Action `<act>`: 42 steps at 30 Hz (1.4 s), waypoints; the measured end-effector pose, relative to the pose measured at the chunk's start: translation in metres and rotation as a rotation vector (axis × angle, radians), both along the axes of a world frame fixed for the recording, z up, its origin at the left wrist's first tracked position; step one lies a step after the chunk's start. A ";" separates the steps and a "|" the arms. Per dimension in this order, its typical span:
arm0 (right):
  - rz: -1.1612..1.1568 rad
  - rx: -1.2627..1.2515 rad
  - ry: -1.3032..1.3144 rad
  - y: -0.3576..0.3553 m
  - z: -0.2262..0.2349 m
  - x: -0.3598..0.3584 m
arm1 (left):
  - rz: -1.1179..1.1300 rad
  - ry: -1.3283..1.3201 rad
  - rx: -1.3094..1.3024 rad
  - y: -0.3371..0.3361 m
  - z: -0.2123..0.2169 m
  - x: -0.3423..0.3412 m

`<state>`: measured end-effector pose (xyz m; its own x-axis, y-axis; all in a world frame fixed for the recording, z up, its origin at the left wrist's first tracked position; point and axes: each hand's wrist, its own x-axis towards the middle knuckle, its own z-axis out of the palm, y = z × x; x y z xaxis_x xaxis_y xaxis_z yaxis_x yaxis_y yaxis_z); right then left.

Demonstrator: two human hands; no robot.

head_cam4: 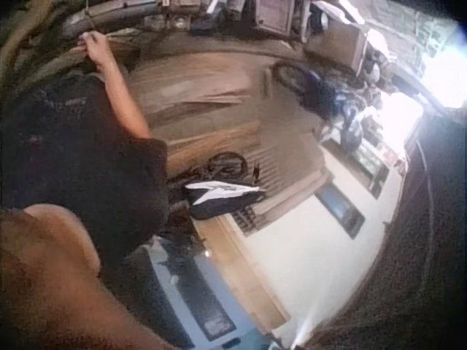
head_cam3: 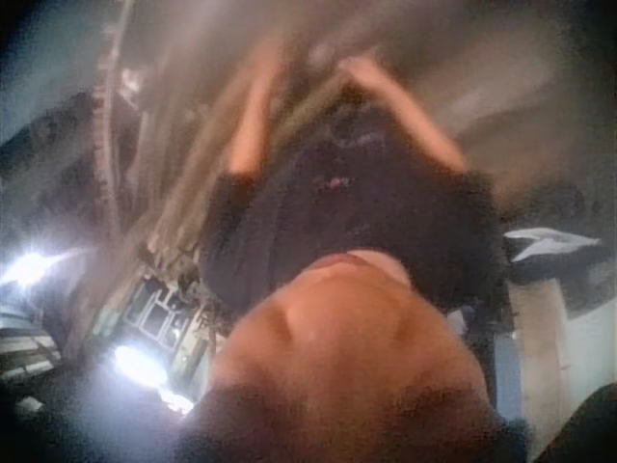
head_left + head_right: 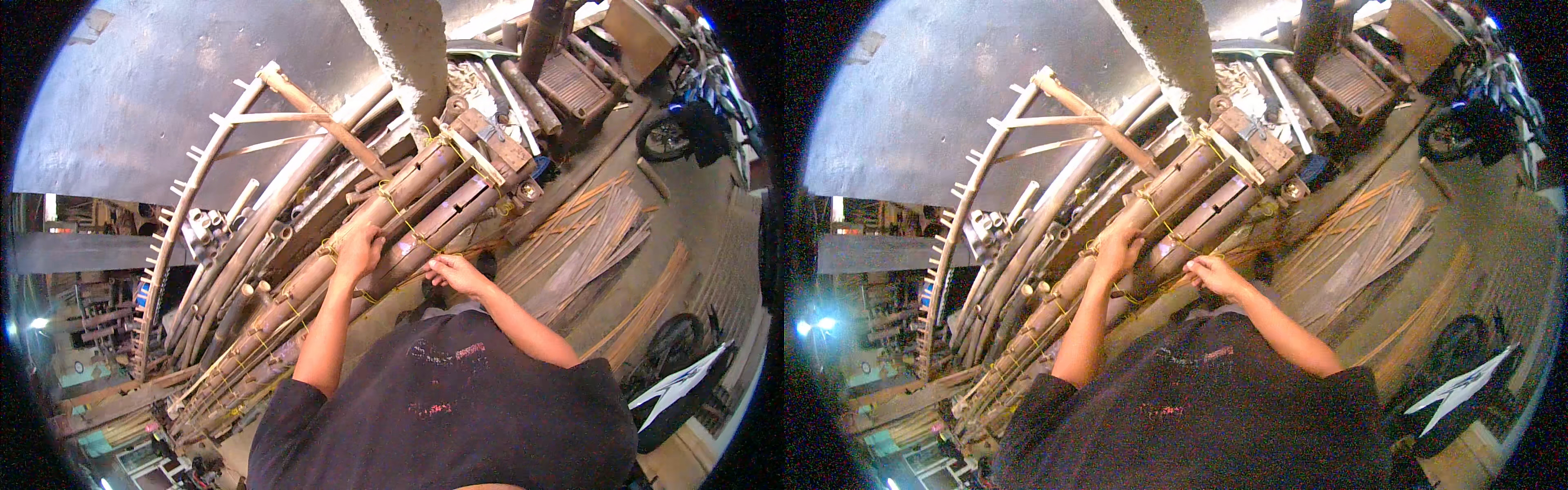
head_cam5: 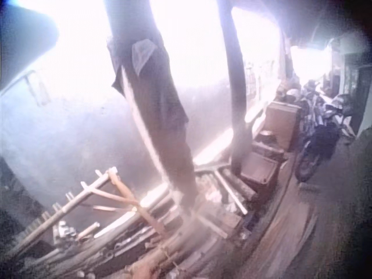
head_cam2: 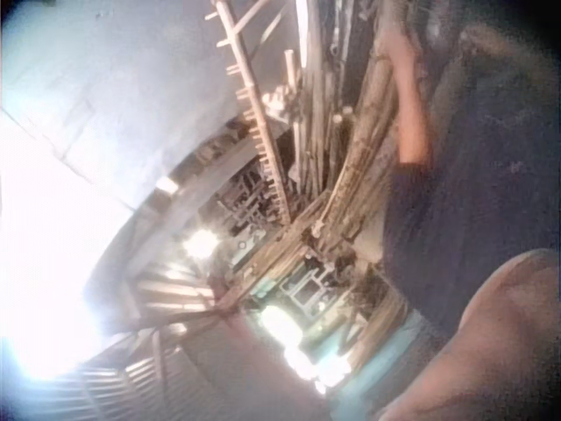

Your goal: The person ties yellow string around multiple bamboo poles arranged in a rack. They repeatedly wrap and knot the string to secure the poles, occasionally picking up additional thin bamboo strips from the floor and placing them into the rack.

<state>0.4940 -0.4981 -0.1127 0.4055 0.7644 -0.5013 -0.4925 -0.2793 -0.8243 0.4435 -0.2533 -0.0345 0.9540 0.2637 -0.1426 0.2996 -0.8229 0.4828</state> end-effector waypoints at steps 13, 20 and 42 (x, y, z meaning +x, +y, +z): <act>0.033 0.012 -0.050 0.003 0.004 0.026 | 0.254 -0.094 -0.013 -0.026 -0.010 -0.008; 0.049 -0.045 -0.019 -0.001 0.002 0.024 | 0.283 -0.249 0.057 -0.032 -0.032 -0.010; 0.247 -0.077 -1.844 0.050 0.049 0.147 | 0.213 -0.287 -0.007 -0.020 -0.045 -0.002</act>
<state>0.6411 -0.4478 -0.0640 0.3070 0.8830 0.3549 0.9487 -0.2545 -0.1875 0.4412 -0.2732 -0.0794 0.8793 0.4606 0.1212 0.3150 -0.7533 0.5774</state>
